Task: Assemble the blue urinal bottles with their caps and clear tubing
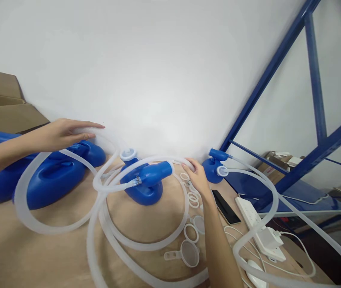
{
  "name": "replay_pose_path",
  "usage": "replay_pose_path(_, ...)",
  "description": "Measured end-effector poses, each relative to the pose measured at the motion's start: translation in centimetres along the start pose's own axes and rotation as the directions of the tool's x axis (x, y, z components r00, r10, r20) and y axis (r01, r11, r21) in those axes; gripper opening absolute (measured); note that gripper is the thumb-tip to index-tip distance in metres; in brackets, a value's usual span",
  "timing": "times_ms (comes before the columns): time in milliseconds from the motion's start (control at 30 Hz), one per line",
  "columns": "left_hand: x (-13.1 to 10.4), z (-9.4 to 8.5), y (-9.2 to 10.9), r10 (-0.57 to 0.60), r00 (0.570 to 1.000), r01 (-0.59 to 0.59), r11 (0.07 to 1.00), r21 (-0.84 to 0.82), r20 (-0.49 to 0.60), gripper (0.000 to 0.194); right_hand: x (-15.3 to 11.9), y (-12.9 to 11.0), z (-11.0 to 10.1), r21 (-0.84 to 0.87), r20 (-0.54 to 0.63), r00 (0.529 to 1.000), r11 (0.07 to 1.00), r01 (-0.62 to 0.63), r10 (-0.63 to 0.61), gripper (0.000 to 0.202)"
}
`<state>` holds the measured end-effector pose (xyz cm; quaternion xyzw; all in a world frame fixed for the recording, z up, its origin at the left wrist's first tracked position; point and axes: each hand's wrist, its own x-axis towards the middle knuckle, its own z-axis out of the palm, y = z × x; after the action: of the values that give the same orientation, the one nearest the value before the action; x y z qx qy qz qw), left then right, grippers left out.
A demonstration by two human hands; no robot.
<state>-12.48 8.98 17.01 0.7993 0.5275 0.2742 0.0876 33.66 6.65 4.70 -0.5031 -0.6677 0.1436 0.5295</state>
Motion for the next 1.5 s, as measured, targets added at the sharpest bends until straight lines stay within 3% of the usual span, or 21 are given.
replay_pose_path(167,-0.5,0.3,0.4,-0.127,0.989,0.115,0.983,-0.140,-0.076,0.075,0.2,-0.3,-2.0,0.028,-0.210,0.978,1.000,-0.010,0.015,0.037)
replay_pose_path(267,-0.8,0.0,1.3,-0.155,0.977,0.114,0.959,-0.260,-0.145,0.073,0.1,0.3,-2.8,-0.064,-0.192,0.981,0.997,-0.036,0.023,0.040)
replay_pose_path(400,-1.3,-1.1,1.9,-0.176,0.954,0.121,0.967,-0.223,-0.244,0.080,0.1,1.6,-3.1,-0.190,-0.119,0.992,0.980,-0.057,0.035,0.045)
replay_pose_path(500,-1.7,-1.7,1.2,-0.204,0.929,0.149,0.970,-0.193,-0.310,0.075,0.2,2.3,-2.9,-0.206,-0.165,0.983,0.971,-0.117,0.083,0.049)
replay_pose_path(633,-2.5,-1.8,0.1,-0.164,0.915,0.059,0.958,-0.281,-0.369,0.059,0.0,2.9,-2.5,-0.301,-0.150,0.982,0.940,-0.157,0.116,0.048)
replay_pose_path(767,-3.2,-1.6,0.4,-0.163,0.891,0.023,0.948,-0.317,-0.424,0.051,-0.4,3.6,-1.1,-0.382,-0.001,0.994,0.919,-0.101,0.109,0.043)
replay_pose_path(900,-3.3,-1.3,0.8,-0.167,0.880,-0.004,0.933,-0.360,-0.444,0.044,-0.6,4.7,1.0,-0.207,0.142,0.982,0.974,-0.091,0.122,0.044)
replay_pose_path(1000,-2.9,-0.4,-0.2,-0.139,0.874,-0.099,0.887,-0.450,-0.466,0.047,-0.6,5.2,2.2,-0.085,0.204,0.971,0.990,-0.109,0.124,0.051)
replay_pose_path(1100,-2.5,1.2,-1.7,-0.140,0.843,-0.214,0.799,-0.562,-0.520,0.054,-0.8,5.0,3.0,-0.067,0.238,0.960,0.989,-0.135,0.147,0.061)
replay_pose_path(1200,-2.3,2.9,-2.4,-0.166,0.850,-0.238,0.726,-0.646,-0.500,0.055,-1.4,3.7,3.9,-0.120,0.281,0.950,0.987,-0.106,0.136,0.075)
replay_pose_path(1300,-2.3,4.2,-2.1,-0.179,0.873,-0.220,0.684,-0.695,-0.453,0.056,-2.2,1.5,5.5,-0.209,0.349,0.937,0.976,0.065,0.013,0.097)
replay_pose_path(1367,-2.4,4.9,-1.9,-0.187,0.885,-0.201,0.672,-0.713,-0.426,0.057,-3.0,-0.1,7.0,-0.145,0.413,0.909,0.981,0.129,-0.058,0.114)
replay_pose_path(1500,-2.8,6.1,-1.7,-0.211,0.904,-0.155,0.647,-0.746,-0.371,0.055,-4.4,-2.8,9.6,0.128,0.350,0.936,0.992,-0.017,-0.029,0.139)
